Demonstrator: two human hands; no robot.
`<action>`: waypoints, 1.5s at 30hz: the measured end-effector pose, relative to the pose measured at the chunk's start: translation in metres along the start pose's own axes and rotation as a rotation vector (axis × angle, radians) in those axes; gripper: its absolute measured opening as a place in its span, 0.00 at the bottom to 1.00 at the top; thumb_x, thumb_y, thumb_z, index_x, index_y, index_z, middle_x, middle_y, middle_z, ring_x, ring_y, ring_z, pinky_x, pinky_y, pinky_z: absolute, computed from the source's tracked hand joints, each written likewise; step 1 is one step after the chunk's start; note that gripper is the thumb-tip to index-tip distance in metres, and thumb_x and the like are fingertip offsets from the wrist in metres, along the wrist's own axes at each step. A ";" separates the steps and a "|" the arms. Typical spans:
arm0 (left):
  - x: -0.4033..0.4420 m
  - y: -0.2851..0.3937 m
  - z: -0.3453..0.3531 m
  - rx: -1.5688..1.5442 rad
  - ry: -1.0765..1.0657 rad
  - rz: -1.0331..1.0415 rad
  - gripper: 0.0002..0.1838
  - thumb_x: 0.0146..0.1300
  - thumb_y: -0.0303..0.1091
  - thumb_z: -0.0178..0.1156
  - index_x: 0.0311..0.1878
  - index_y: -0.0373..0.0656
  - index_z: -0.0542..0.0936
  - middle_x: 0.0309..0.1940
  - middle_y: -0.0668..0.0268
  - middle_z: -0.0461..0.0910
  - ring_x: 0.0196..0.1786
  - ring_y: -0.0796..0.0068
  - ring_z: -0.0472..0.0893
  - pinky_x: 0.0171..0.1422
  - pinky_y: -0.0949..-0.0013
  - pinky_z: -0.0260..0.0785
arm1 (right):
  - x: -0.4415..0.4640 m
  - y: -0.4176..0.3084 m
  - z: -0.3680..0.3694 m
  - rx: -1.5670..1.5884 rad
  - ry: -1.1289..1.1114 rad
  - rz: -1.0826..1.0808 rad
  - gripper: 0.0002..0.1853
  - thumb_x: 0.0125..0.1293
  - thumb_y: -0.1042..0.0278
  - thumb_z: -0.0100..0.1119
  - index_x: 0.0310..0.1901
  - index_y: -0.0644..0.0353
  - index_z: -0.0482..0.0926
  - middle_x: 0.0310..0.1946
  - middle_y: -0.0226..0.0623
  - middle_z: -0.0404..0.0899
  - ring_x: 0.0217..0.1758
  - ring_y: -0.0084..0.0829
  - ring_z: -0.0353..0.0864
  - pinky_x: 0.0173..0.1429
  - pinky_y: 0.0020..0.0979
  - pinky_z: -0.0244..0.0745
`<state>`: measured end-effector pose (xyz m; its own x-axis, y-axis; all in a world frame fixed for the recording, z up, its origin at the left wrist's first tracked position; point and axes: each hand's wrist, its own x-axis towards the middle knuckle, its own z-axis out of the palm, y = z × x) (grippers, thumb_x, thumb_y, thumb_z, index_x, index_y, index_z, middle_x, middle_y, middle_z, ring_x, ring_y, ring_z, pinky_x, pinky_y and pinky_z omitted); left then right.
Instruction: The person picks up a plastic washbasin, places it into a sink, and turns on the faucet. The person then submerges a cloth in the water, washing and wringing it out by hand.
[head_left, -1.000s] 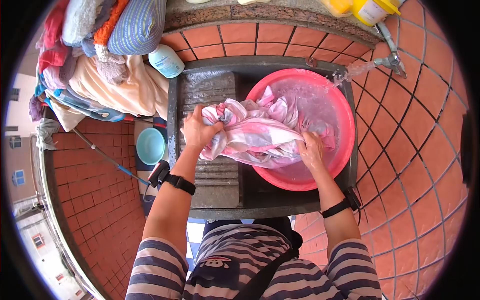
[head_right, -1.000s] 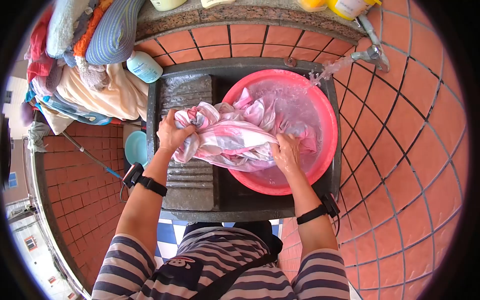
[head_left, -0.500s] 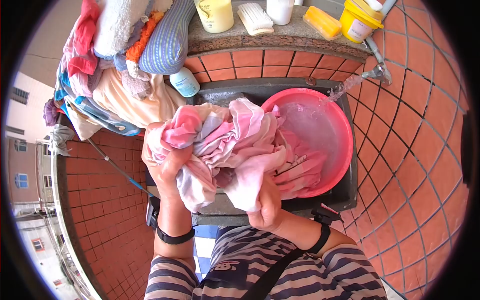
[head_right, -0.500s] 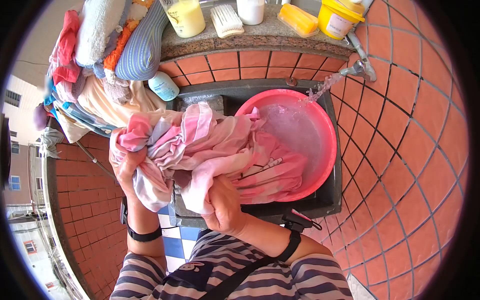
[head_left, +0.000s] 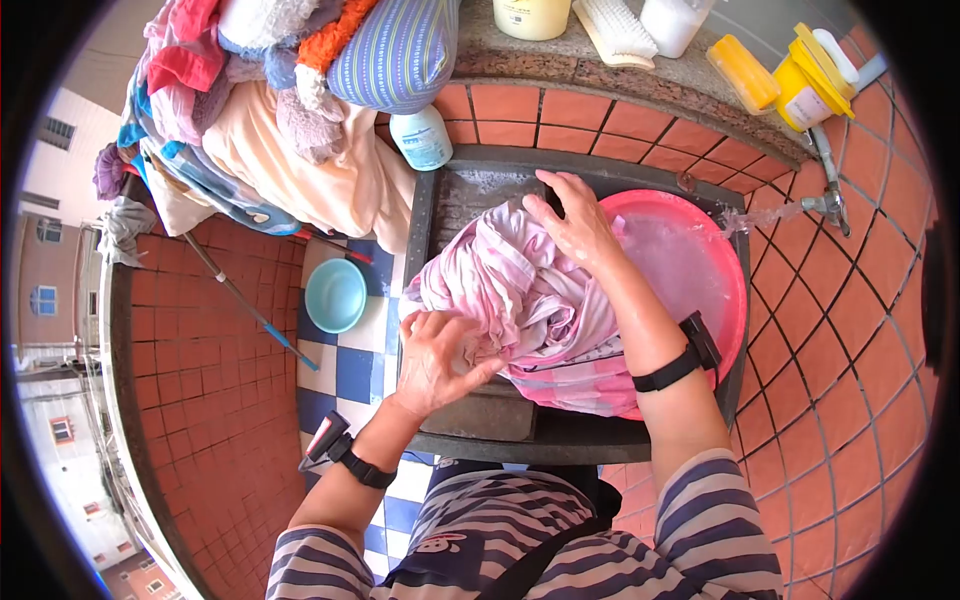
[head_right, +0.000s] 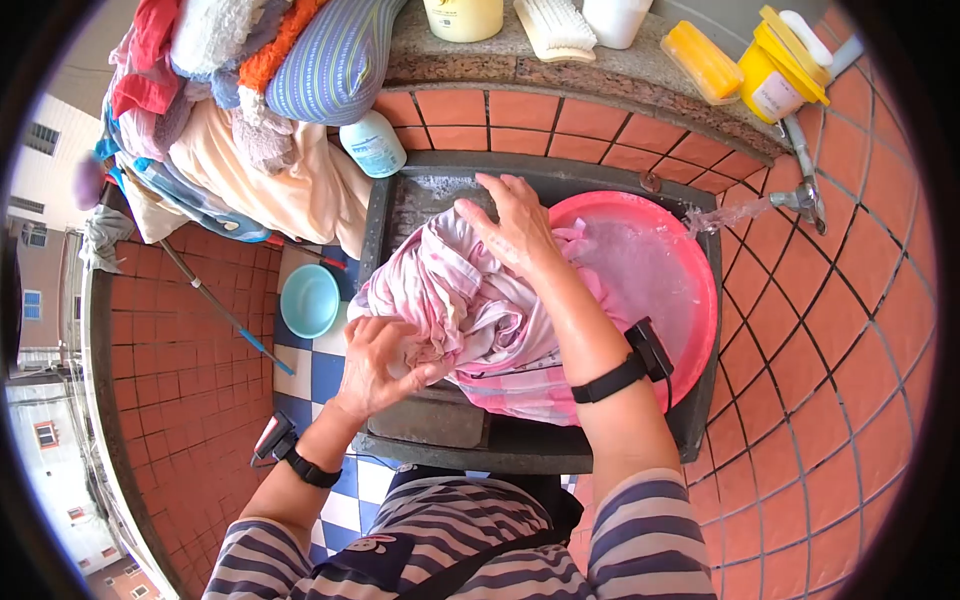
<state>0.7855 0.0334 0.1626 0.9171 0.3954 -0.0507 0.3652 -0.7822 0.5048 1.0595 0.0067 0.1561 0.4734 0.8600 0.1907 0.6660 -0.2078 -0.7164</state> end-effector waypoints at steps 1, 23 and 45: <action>0.018 -0.010 0.000 -0.041 0.328 -0.161 0.29 0.52 0.54 0.66 0.56 0.54 0.76 0.56 0.53 0.68 0.60 0.47 0.66 0.64 0.45 0.57 | 0.021 0.007 0.025 -0.088 -0.020 0.065 0.35 0.63 0.34 0.51 0.62 0.54 0.73 0.64 0.53 0.66 0.68 0.55 0.62 0.66 0.50 0.62; 0.128 -0.075 0.063 0.129 0.423 -0.484 0.19 0.61 0.49 0.53 0.50 0.50 0.81 0.52 0.52 0.76 0.59 0.47 0.71 0.59 0.42 0.59 | -0.030 0.027 0.109 -0.045 -0.091 0.104 0.22 0.56 0.40 0.62 0.41 0.51 0.80 0.46 0.39 0.79 0.49 0.44 0.75 0.49 0.47 0.68; -0.042 0.004 0.079 0.091 0.451 0.101 0.15 0.51 0.43 0.58 0.40 0.47 0.80 0.38 0.63 0.73 0.43 0.60 0.73 0.56 0.52 0.55 | -0.197 -0.036 0.076 -0.076 0.106 -0.062 0.20 0.59 0.45 0.54 0.34 0.56 0.76 0.40 0.37 0.74 0.48 0.39 0.71 0.54 0.45 0.56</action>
<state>0.7610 -0.0239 0.0989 0.7951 0.4693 0.3842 0.3089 -0.8585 0.4094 0.8985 -0.1199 0.0935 0.4856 0.8189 0.3060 0.7358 -0.1939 -0.6489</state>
